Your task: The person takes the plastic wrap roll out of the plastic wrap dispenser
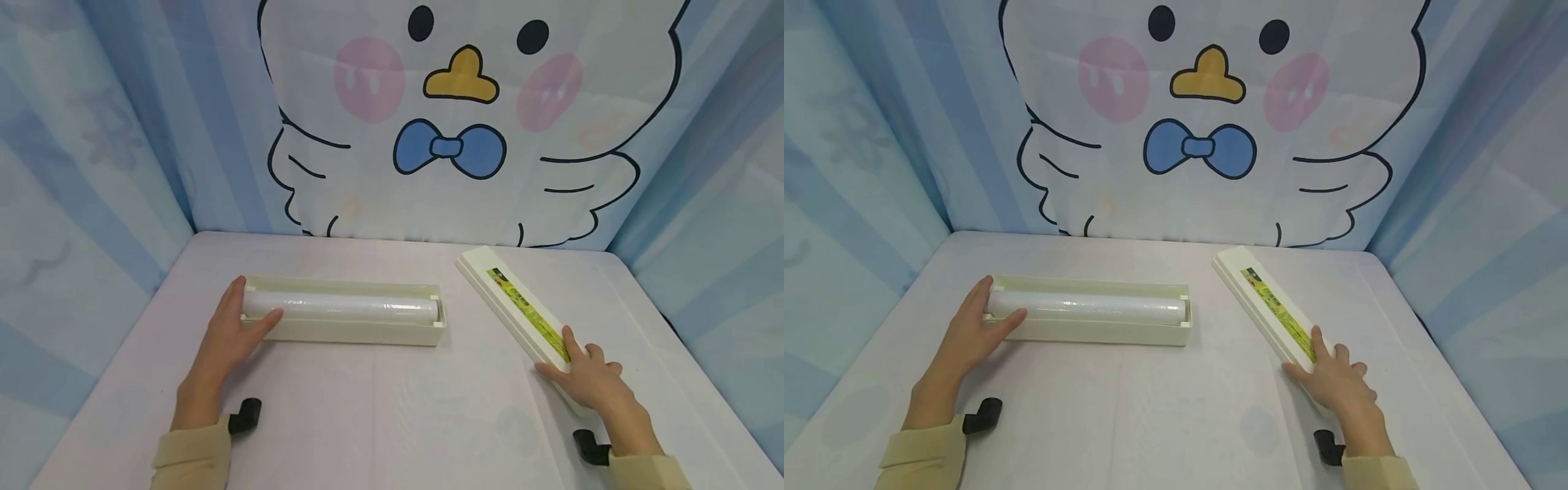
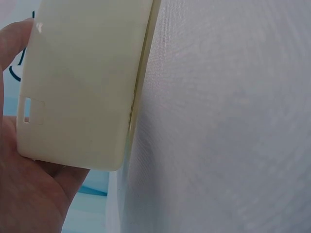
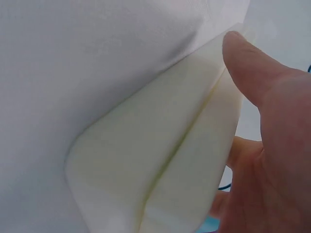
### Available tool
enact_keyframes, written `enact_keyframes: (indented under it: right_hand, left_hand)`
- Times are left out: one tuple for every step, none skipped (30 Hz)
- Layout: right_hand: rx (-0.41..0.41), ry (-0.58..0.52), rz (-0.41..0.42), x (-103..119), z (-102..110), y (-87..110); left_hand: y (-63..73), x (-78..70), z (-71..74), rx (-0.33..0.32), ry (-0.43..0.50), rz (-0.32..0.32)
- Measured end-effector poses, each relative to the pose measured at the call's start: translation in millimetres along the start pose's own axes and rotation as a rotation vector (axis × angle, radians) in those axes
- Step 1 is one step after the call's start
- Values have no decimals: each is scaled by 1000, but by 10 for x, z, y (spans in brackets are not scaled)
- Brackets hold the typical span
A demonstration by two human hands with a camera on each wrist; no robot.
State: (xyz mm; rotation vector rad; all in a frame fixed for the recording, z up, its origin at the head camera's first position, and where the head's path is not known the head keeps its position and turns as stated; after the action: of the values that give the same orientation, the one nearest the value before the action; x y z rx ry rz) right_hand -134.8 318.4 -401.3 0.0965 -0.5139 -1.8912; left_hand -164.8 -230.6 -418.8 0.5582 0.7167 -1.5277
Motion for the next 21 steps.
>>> enact_keyframes:
  right_hand:
    - [5, -3, -5, -4, -4, -1]
    - [9, -8, -8, -10, -9, -1]
    - [13, -11, -10, -14, -9, 0]
    - [15, -13, -8, -19, -4, 1]
    - [15, -13, -7, -21, 4, 3]
    - [13, -12, -4, -21, 18, 5]
    - [8, -9, -1, -21, 36, 10]
    - [4, -8, 5, -21, 54, 16]
    - [-3, -3, 8, -18, 75, 22]
    - [-10, 1, 9, -9, 97, 28]
    - [-18, 4, 7, -1, 116, 35]
    - [-26, 7, 7, 10, 135, 41]
    - [-37, 11, 6, 24, 152, 48]
    - [-48, 15, 7, 39, 167, 56]
    - [-60, 19, 9, 57, 183, 63]
    - [-71, 20, 11, 75, 197, 70]
    - [-82, 20, 16, 90, 207, 78]
    - [-93, 21, 22, 107, 218, 85]
    - [-103, 20, 26, 123, 228, 92]
    - [-111, 17, 31, 136, 234, 99]
    - [-120, 14, 37, 148, 239, 105]
  left_hand:
    - [0, 4, -1, 1, 1, -3]
    - [0, 8, -2, 2, 3, -4]
    - [0, 12, -3, 2, 4, -5]
    - [-1, 14, -3, 3, 5, -4]
    - [-2, 17, -3, 3, 6, -2]
    - [-1, 15, -1, 4, 5, 1]
    - [-1, 14, -2, 4, 2, 2]
    - [1, 10, -1, 3, 0, 1]
    - [2, 8, 0, 4, -1, 2]
    - [3, 4, 3, 5, -2, 0]
    - [4, 0, 6, 5, -3, -3]
    - [4, -4, 10, 5, -4, -4]
    - [4, -7, 12, 6, -4, -5]
    - [3, -9, 14, 7, -3, -5]
    - [2, -12, 15, 9, -3, -3]
    - [1, -15, 14, 11, -4, -1]
    - [0, -17, 14, 12, -5, 2]
    - [0, -18, 12, 16, -5, 7]
    - [0, -20, 11, 18, -5, 10]
    - [-1, -21, 9, 20, -7, 11]
    - [0, -22, 7, 22, -7, 14]
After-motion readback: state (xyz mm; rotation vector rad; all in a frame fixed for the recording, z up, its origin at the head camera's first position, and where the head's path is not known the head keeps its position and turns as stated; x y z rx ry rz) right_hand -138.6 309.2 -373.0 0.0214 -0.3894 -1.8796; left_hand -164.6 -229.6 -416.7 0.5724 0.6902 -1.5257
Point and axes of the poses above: each hand's wrist, its own y-axis away from the middle knuckle, its own z-axis out of the back of the hand, x = y × z, the point moved 1 cm from there along -y, towards the middle knuckle, and after that the axes turned 6 degrees about -z, right-handed, at the moved point
